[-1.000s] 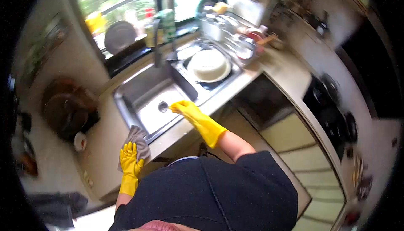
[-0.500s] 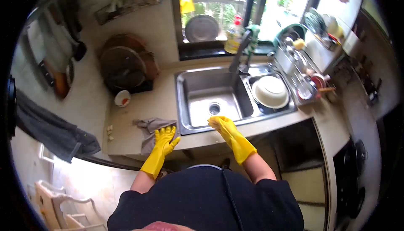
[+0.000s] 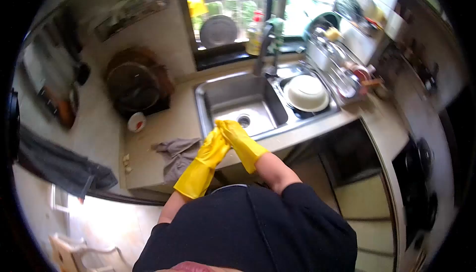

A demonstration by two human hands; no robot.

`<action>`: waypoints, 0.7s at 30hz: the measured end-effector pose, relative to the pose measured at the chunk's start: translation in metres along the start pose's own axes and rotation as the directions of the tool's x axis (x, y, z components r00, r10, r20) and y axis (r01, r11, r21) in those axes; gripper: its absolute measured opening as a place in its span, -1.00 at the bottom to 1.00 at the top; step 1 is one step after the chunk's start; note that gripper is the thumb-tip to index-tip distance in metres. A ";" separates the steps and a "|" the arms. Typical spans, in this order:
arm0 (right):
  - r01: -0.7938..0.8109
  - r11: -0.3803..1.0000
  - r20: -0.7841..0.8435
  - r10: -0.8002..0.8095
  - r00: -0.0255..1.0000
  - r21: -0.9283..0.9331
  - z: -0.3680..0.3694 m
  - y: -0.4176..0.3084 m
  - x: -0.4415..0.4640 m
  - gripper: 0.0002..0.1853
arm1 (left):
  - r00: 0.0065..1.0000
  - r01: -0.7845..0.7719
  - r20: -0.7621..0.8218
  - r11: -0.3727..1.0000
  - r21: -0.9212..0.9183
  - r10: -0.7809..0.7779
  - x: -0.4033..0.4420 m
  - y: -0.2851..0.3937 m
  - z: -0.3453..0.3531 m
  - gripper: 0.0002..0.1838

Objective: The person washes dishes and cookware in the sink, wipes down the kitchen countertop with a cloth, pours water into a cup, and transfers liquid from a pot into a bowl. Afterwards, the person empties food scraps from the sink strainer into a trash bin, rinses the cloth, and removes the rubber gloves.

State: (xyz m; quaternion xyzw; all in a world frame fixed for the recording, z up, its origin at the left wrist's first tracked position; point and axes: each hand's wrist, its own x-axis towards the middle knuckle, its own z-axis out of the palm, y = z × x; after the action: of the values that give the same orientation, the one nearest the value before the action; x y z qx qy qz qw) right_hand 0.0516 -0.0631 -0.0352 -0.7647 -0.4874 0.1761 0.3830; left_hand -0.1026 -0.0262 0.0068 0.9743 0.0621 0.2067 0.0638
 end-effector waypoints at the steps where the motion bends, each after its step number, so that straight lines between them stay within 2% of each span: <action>1: 0.093 0.973 -0.007 -0.097 0.995 -0.212 0.011 0.028 0.017 -0.61 | 0.991 0.130 0.020 0.892 -0.433 -0.134 0.015 0.008 -0.019 -0.49; 2: 0.169 0.892 -0.013 -0.193 0.981 -0.418 0.022 0.057 0.034 -0.61 | 0.999 0.013 -0.034 0.946 -0.323 -0.025 0.022 0.004 -0.002 -0.49; 3: -0.010 0.999 -0.055 0.007 0.998 -0.041 -0.005 0.027 0.017 -0.64 | 0.992 -0.107 -0.083 0.972 -0.207 0.092 0.027 0.000 0.015 -0.49; 4: -0.162 0.921 -0.095 0.207 0.974 0.354 -0.034 -0.007 -0.002 -0.65 | 0.990 -0.132 -0.074 0.966 -0.220 0.118 0.017 0.006 0.015 -0.49; 5: -0.193 0.219 0.082 0.433 0.898 0.956 -0.018 0.034 0.024 -0.72 | 0.988 0.048 -0.041 0.555 -0.831 -0.147 -0.009 0.016 0.006 -0.49; 6: -0.177 0.214 0.063 0.453 0.889 0.961 -0.033 0.039 0.024 -0.72 | 0.933 0.133 0.187 -0.186 -0.973 -0.309 -0.035 0.026 -0.007 -0.49; 7: -0.227 0.382 0.035 0.449 0.893 0.896 -0.055 0.033 0.020 -0.72 | 0.840 0.055 0.470 -0.819 -0.571 -0.271 -0.047 0.031 -0.021 -0.49; 10: -0.351 0.776 -0.017 0.422 0.906 0.523 -0.120 -0.004 -0.010 -0.66 | 0.882 0.058 0.445 -0.901 -0.429 -0.155 -0.050 0.016 -0.032 -0.44; 11: -0.379 0.855 -0.019 0.412 0.911 0.354 -0.125 -0.006 -0.019 -0.61 | 0.875 0.001 0.427 -0.881 -0.473 -0.228 -0.053 0.002 -0.023 -0.43; 12: -0.392 0.849 -0.019 0.426 0.905 0.354 -0.121 -0.002 -0.025 -0.61 | 0.863 -0.054 0.407 -0.855 -0.515 -0.300 -0.056 -0.013 -0.014 -0.42; 13: -0.398 0.793 -0.025 0.460 0.888 0.461 -0.114 0.002 -0.025 -0.60 | 0.850 -0.132 0.347 -0.796 -0.590 -0.398 -0.061 -0.027 -0.005 -0.39; 15: -0.386 0.651 -0.025 0.528 0.849 0.653 -0.100 0.015 -0.024 -0.54 | 0.752 -0.211 0.211 -0.530 -0.821 -0.625 -0.058 -0.023 -0.026 -0.35; 16: -0.353 0.735 0.017 0.421 0.907 0.579 -0.091 0.052 -0.020 -0.51 | 0.499 -0.211 0.393 -0.548 -0.809 -0.772 -0.054 -0.028 -0.029 -0.32; 17: -0.356 0.735 0.021 0.422 0.906 0.577 -0.090 0.049 -0.029 -0.51 | 0.496 -0.213 0.395 -0.549 -0.808 -0.774 -0.052 -0.035 -0.028 -0.32; 19: -0.439 0.436 0.222 0.463 0.858 0.786 -0.084 0.039 -0.050 -0.56 | 0.384 -0.159 0.415 -0.502 -0.850 -0.825 -0.045 -0.044 -0.024 -0.22; 20: -0.401 0.814 0.032 0.429 0.903 0.420 -0.068 0.068 -0.043 -0.53 | 0.449 -0.143 0.484 -0.595 -0.791 -0.751 -0.028 -0.023 -0.059 -0.19; 21: -0.188 0.969 -0.170 0.215 0.962 0.159 -0.051 0.083 -0.048 -0.49 | 0.445 -0.144 0.486 -0.596 -0.790 -0.752 -0.026 -0.034 -0.045 -0.19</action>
State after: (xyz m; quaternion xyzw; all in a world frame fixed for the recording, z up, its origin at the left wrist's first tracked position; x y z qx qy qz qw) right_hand 0.1130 -0.1457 -0.0704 -0.7944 -0.3552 0.1763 0.4602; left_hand -0.1479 0.0083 0.0320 0.1992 0.3085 0.3724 0.8523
